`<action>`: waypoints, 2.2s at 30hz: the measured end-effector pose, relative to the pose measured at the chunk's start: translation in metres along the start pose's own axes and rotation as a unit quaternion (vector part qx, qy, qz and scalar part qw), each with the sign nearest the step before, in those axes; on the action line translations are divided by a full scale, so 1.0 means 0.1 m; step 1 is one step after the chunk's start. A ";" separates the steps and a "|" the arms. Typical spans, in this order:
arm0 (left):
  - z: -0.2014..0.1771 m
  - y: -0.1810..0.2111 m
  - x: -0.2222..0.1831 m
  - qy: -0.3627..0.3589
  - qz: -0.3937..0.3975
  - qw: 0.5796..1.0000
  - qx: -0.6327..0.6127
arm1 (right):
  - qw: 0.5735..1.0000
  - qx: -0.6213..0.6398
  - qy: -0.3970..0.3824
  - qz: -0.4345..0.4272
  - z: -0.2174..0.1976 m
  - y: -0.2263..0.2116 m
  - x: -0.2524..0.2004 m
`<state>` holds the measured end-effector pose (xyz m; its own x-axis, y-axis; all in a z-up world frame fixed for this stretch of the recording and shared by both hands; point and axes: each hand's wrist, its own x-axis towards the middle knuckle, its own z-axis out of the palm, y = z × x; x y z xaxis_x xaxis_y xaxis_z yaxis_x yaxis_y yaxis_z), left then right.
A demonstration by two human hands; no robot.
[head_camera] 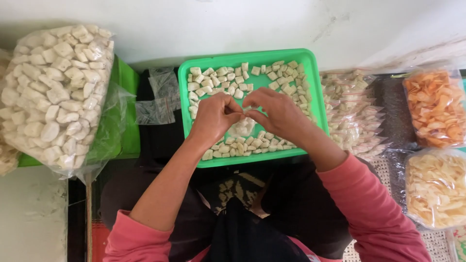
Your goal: The person sits on the floor and packs small white food cubes from a green tray into small clear plastic bags. They open each bag, fill it with the cubes, and place the filled bags aside.
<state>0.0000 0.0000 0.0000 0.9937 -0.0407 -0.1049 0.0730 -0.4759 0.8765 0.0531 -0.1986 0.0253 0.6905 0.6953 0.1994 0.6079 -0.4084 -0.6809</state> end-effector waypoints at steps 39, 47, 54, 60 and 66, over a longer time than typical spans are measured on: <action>-0.37 0.29 -0.25 0.030 -0.043 0.998 0.040 | 0.876 -0.193 0.272 0.348 -1.61 3.45 -2.15; -0.39 0.13 -0.24 0.041 -0.100 0.992 0.062 | 0.845 -0.277 0.210 0.406 -1.49 4.24 -2.48; -0.37 -0.02 -0.20 0.043 -0.112 0.989 0.087 | 0.876 -0.295 0.101 0.369 -1.34 4.53 -2.34; -0.36 -0.06 -0.18 0.017 -0.105 0.987 0.121 | 0.898 -0.340 0.131 0.245 -1.24 4.75 -2.33; -0.56 0.16 -0.29 0.173 0.020 0.978 0.112 | 0.855 -0.489 0.130 0.112 -1.60 5.57 -2.41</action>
<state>-0.0226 0.0430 0.0436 0.9677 0.2178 0.1266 0.0514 -0.6626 0.7472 0.2874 -0.6882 -0.2892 0.8189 0.4316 0.3784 0.3979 -0.9020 0.1676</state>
